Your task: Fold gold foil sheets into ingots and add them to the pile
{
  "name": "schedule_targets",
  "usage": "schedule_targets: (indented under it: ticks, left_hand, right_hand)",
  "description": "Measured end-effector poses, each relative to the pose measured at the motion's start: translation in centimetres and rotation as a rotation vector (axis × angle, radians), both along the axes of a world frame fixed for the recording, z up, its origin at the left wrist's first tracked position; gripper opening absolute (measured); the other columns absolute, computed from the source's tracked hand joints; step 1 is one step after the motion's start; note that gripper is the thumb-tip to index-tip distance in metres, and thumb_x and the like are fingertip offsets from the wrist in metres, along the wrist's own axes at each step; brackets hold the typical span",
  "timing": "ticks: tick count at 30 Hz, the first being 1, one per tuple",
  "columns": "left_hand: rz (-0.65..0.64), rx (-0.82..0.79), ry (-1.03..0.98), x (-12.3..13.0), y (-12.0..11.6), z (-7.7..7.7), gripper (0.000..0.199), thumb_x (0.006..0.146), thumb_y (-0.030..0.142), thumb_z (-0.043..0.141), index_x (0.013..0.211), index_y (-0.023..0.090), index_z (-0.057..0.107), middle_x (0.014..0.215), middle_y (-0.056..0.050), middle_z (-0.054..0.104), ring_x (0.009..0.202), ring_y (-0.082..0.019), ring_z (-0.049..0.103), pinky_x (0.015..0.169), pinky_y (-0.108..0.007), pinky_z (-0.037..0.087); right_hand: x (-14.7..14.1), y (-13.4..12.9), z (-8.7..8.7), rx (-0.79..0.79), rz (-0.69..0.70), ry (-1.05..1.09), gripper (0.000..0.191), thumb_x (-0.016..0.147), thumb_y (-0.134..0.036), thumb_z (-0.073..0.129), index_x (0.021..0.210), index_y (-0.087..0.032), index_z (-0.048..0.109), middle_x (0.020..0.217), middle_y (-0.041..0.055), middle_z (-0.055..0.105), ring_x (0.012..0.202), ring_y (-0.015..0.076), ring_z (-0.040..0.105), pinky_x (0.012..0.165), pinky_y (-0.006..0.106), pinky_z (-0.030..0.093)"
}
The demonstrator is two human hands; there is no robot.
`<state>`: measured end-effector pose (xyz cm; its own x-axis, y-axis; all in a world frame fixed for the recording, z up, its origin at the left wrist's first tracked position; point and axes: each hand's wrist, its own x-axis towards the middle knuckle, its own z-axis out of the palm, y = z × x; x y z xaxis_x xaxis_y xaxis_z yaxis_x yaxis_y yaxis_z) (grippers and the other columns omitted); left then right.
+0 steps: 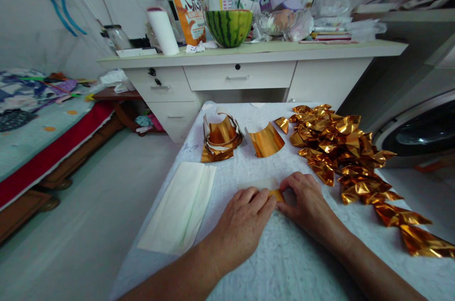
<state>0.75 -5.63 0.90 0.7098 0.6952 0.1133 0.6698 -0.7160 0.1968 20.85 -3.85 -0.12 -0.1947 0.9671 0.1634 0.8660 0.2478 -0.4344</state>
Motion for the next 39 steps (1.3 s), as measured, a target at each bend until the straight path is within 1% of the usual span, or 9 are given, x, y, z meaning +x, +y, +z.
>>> schedule_targets:
  ticks: [6,14,17,20,22,25,31,34,39]
  left_hand:
    - [-0.002,-0.014,0.002,0.0,0.2,-0.3,0.035,0.094,0.010,0.046,0.127,0.018,0.050,0.131,-0.006,0.056,0.111,-0.023,0.049,0.095,-0.041,0.047]
    - [-0.019,0.006,0.009,0.2,0.3,0.6,0.029,0.097,0.014,0.044,0.125,0.017,0.052,0.126,-0.007,0.060,0.111,-0.024,0.048,0.094,-0.042,0.045]
    - [-0.022,0.013,0.017,0.2,0.3,0.5,0.031,0.098,0.015,0.043,0.127,0.017,0.051,0.127,-0.007,0.059,0.112,-0.025,0.048,0.096,-0.043,0.042]
    - [-0.021,0.000,0.030,0.2,0.3,0.5,0.031,0.098,0.015,0.042,0.128,0.017,0.050,0.127,-0.007,0.059,0.112,-0.025,0.049,0.096,-0.043,0.042]
    - [-0.014,-0.007,0.032,0.2,0.3,0.6,0.032,0.097,0.013,0.042,0.128,0.017,0.050,0.126,-0.007,0.059,0.111,-0.024,0.049,0.096,-0.042,0.043]
    - [-0.015,-0.016,0.032,0.3,0.3,0.6,0.033,0.096,0.011,0.045,0.128,0.018,0.050,0.124,-0.005,0.060,0.110,-0.023,0.052,0.095,-0.041,0.044]
    - [-0.024,0.026,0.017,-0.3,0.3,0.0,0.029,0.097,0.015,0.047,0.125,0.018,0.054,0.127,-0.005,0.061,0.111,-0.022,0.054,0.093,-0.037,0.047]
    - [-0.066,0.076,0.027,-0.9,0.2,0.0,0.030,0.097,0.017,0.046,0.126,0.017,0.054,0.129,-0.006,0.061,0.113,-0.021,0.055,0.092,-0.036,0.048]
    - [-0.066,0.189,0.121,-1.3,-0.8,-0.1,0.034,0.097,0.020,0.045,0.130,0.015,0.054,0.138,-0.008,0.056,0.122,-0.024,0.051,0.101,-0.039,0.041]
  right_hand:
    - [0.0,0.0,0.0,0.011,0.008,0.001,0.026,0.071,-0.039,0.079,0.082,-0.021,0.064,0.087,0.0060,0.061,0.085,0.0261,0.053,0.074,0.039,0.041]
    - [0.3,0.1,0.0,0.027,0.015,0.020,0.024,0.070,-0.038,0.078,0.081,-0.023,0.064,0.085,0.0045,0.062,0.082,0.0246,0.054,0.073,0.037,0.041]
    - [0.8,0.0,0.4,0.009,0.036,0.055,0.017,0.073,-0.031,0.074,0.084,-0.023,0.063,0.086,0.0045,0.062,0.084,0.0246,0.055,0.074,0.038,0.043]
    - [0.8,-0.2,1.2,0.031,0.065,0.140,0.008,0.081,-0.018,0.060,0.088,-0.022,0.060,0.090,0.0053,0.061,0.088,0.0237,0.055,0.079,0.039,0.044]
    - [0.4,-0.4,1.6,0.048,0.114,0.205,0.014,0.083,-0.012,0.050,0.089,-0.022,0.058,0.091,0.0055,0.061,0.089,0.0225,0.055,0.079,0.038,0.045]
    - [-0.6,-0.6,1.6,-0.015,0.209,0.250,0.018,0.086,-0.009,0.044,0.088,-0.022,0.056,0.086,0.0042,0.061,0.083,0.0202,0.056,0.075,0.034,0.045]
    - [-1.8,-0.7,0.5,-0.059,0.165,0.141,0.017,0.090,-0.010,0.044,0.085,-0.020,0.057,0.081,0.0038,0.061,0.078,0.0207,0.054,0.073,0.035,0.043]
    - [-2.0,-0.8,0.4,-0.068,0.154,0.099,0.014,0.088,-0.009,0.048,0.087,-0.019,0.058,0.081,0.0042,0.061,0.079,0.0215,0.052,0.074,0.036,0.042]
    - [-2.3,-0.7,0.7,-0.086,0.135,0.030,0.010,0.084,-0.011,0.055,0.088,-0.019,0.059,0.084,0.0049,0.062,0.081,0.0230,0.051,0.075,0.037,0.039]
